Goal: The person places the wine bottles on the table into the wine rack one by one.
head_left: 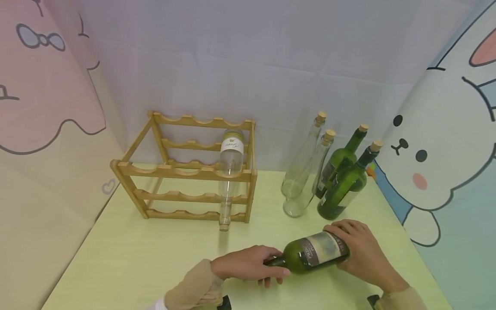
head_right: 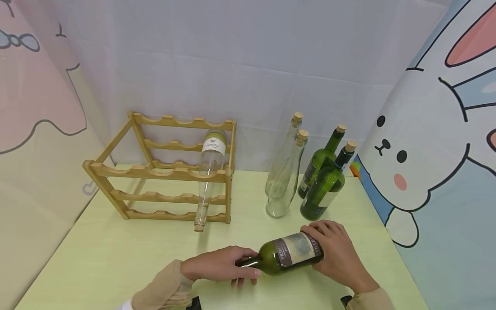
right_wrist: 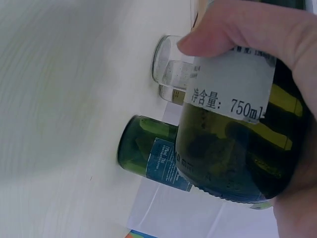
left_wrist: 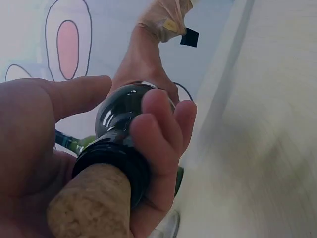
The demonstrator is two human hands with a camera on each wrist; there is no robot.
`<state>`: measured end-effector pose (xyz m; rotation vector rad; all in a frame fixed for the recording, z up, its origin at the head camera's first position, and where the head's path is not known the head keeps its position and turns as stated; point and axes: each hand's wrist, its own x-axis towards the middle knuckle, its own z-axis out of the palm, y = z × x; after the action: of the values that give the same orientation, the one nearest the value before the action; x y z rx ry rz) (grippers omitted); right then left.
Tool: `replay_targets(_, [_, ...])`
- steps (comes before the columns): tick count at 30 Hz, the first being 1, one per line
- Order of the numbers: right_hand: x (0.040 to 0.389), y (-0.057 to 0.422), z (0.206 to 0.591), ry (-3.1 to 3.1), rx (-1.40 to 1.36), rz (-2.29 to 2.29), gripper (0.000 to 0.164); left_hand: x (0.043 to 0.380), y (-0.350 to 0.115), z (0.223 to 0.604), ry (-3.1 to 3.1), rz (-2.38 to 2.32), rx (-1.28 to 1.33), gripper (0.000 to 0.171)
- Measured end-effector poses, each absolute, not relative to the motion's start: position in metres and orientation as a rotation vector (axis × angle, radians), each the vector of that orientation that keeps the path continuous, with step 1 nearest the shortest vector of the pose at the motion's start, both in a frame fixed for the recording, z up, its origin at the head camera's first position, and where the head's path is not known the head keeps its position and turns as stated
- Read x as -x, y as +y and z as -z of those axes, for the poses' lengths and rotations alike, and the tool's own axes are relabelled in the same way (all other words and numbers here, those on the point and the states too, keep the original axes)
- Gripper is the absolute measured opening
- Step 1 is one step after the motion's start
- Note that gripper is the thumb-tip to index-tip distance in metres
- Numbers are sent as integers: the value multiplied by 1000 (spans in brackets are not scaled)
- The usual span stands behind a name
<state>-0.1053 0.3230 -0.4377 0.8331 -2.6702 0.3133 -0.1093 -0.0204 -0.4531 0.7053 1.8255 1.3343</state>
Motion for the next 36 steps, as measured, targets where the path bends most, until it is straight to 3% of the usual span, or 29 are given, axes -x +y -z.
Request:
replay_targets(6, [104, 323, 436, -2662, -834, -288, 97, 107, -10, 455, 1902, -1282, -663, 23])
replay_targets(19, [103, 325, 441, -2661, -788, -336, 98, 113, -1, 449, 2232, -1046, -821, 38])
replay_targets(36, [101, 329, 441, -2701, -718, -422, 105, 129, -6, 425, 2242, -969, -866, 29])
